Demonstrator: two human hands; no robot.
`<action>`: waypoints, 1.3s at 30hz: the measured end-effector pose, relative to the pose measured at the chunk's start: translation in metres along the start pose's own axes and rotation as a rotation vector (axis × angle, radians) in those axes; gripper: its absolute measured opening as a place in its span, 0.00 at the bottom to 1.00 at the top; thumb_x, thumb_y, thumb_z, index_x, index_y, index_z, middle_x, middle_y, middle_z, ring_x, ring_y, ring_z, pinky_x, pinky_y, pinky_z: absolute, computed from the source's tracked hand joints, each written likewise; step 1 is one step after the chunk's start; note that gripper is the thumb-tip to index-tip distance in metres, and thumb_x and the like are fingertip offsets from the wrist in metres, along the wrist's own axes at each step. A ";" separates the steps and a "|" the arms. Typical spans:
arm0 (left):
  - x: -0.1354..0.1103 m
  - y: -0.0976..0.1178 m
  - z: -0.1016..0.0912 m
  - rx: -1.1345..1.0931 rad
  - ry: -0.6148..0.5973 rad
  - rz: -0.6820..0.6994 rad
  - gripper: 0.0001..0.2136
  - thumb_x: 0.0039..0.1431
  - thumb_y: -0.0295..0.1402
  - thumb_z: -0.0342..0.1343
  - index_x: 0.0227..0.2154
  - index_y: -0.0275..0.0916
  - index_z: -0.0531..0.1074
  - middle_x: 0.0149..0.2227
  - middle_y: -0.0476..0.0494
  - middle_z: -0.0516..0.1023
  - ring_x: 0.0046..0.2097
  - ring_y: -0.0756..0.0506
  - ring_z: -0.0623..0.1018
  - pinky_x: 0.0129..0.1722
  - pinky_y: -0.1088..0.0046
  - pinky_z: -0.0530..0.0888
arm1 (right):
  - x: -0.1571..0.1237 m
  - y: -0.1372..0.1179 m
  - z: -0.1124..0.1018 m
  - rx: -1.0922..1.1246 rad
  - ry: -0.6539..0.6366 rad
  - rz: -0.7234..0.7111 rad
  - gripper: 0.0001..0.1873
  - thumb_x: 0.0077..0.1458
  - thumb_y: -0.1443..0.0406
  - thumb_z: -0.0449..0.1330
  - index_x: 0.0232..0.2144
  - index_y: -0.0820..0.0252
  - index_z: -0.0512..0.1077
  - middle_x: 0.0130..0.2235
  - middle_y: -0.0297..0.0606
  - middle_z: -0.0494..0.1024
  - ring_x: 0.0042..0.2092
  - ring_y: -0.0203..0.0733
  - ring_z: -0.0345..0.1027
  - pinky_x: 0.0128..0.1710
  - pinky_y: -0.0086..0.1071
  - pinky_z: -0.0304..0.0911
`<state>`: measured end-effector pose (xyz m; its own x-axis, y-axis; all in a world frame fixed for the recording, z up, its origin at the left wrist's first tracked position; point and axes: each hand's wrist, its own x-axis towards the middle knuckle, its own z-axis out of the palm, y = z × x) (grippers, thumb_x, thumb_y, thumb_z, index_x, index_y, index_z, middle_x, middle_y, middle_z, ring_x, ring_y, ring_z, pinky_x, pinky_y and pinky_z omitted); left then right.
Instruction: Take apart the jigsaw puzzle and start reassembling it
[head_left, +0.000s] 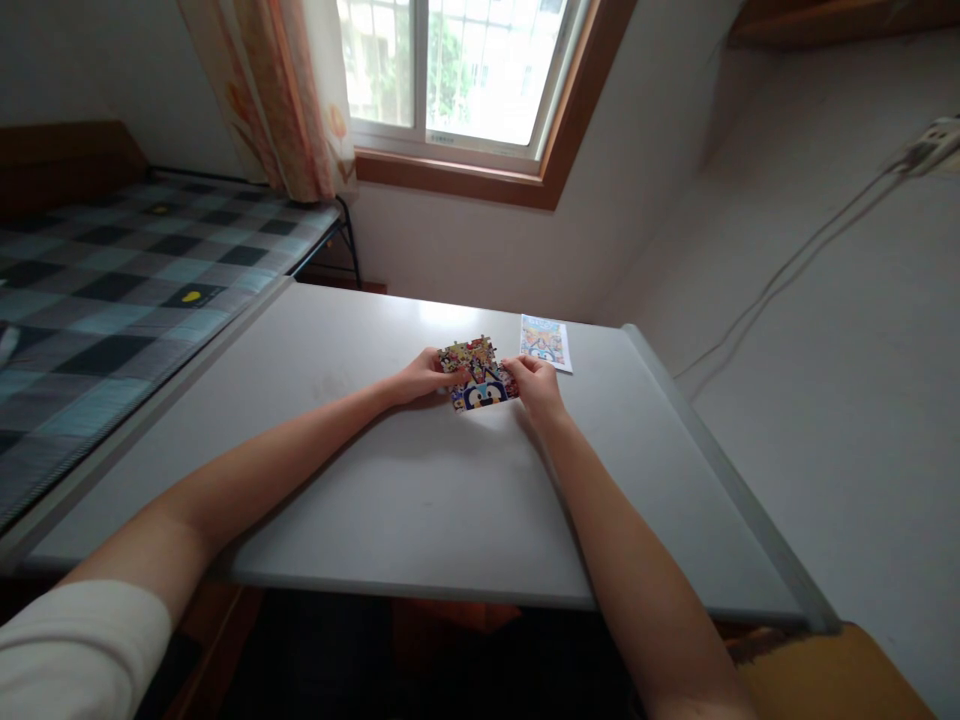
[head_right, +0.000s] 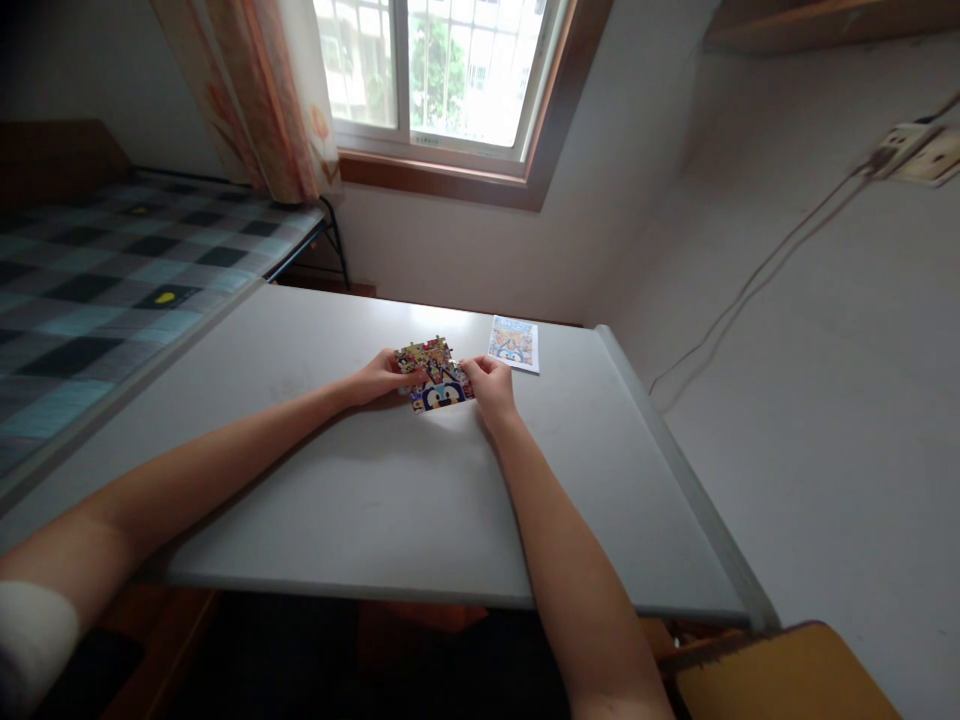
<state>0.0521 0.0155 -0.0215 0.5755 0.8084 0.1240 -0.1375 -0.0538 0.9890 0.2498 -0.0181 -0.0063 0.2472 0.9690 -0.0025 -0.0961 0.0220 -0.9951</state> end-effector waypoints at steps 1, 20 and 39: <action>0.000 0.000 0.000 0.003 0.000 0.002 0.20 0.44 0.40 0.68 0.37 0.30 0.78 0.39 0.39 0.81 0.39 0.42 0.79 0.43 0.65 0.75 | 0.000 0.000 0.000 0.013 -0.002 0.004 0.11 0.33 0.60 0.65 0.18 0.61 0.70 0.18 0.29 0.71 0.23 0.32 0.62 0.24 0.27 0.59; -0.002 0.004 0.001 -0.064 0.032 -0.028 0.20 0.44 0.37 0.68 0.39 0.30 0.77 0.42 0.37 0.81 0.41 0.41 0.79 0.47 0.63 0.75 | -0.005 -0.009 0.000 0.079 -0.150 0.043 0.12 0.34 0.58 0.66 0.20 0.60 0.70 0.20 0.30 0.71 0.24 0.34 0.63 0.26 0.29 0.61; -0.001 0.003 0.001 -0.075 0.024 -0.020 0.19 0.44 0.36 0.68 0.39 0.31 0.78 0.42 0.38 0.81 0.41 0.41 0.79 0.46 0.64 0.75 | 0.005 -0.006 -0.016 -0.276 0.058 -0.226 0.15 0.42 0.53 0.65 0.24 0.59 0.75 0.25 0.36 0.75 0.29 0.38 0.65 0.29 0.31 0.60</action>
<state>0.0516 0.0141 -0.0189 0.5590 0.8230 0.1014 -0.1866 0.0057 0.9824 0.2672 -0.0173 -0.0022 0.2873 0.9314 0.2233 0.2289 0.1596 -0.9603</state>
